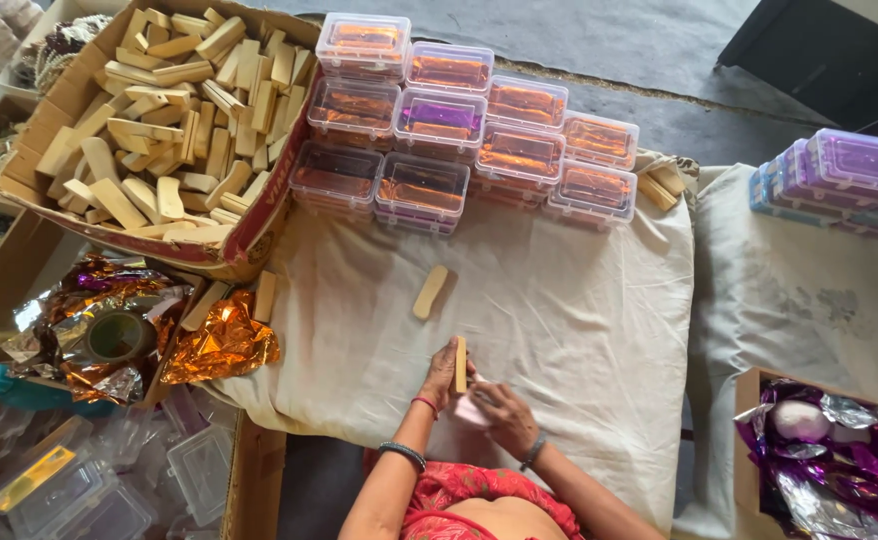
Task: The person sits on the floor and wipes wooden blocks one at a time with a pink cloth, then wraps each block in a sheet of metallic foil, folding the foil around it and setting the wrapped block aside.
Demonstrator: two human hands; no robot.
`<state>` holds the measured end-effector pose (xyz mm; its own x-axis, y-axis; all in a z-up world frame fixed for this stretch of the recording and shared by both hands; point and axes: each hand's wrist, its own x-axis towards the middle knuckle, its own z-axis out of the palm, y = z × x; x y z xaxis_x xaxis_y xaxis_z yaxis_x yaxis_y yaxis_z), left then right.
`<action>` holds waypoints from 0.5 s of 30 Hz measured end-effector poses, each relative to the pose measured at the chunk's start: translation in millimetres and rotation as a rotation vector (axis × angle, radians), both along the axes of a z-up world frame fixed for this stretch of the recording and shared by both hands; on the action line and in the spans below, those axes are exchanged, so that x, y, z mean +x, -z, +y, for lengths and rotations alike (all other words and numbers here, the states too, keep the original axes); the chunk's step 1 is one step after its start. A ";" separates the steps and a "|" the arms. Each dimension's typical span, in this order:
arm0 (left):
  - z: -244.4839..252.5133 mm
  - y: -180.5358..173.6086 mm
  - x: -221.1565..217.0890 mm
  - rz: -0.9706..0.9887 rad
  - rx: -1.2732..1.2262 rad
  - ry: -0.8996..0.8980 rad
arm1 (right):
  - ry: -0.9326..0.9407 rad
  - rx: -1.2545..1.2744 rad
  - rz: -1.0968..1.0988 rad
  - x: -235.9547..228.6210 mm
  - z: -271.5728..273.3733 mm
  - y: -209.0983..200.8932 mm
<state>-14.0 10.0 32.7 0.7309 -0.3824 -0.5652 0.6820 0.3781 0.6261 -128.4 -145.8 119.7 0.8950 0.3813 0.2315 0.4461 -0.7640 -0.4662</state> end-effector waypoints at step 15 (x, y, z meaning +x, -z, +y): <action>-72.3 29.3 64.7 -0.322 0.356 0.006 | 0.890 -0.248 -0.130 1.1 -136.3 56.3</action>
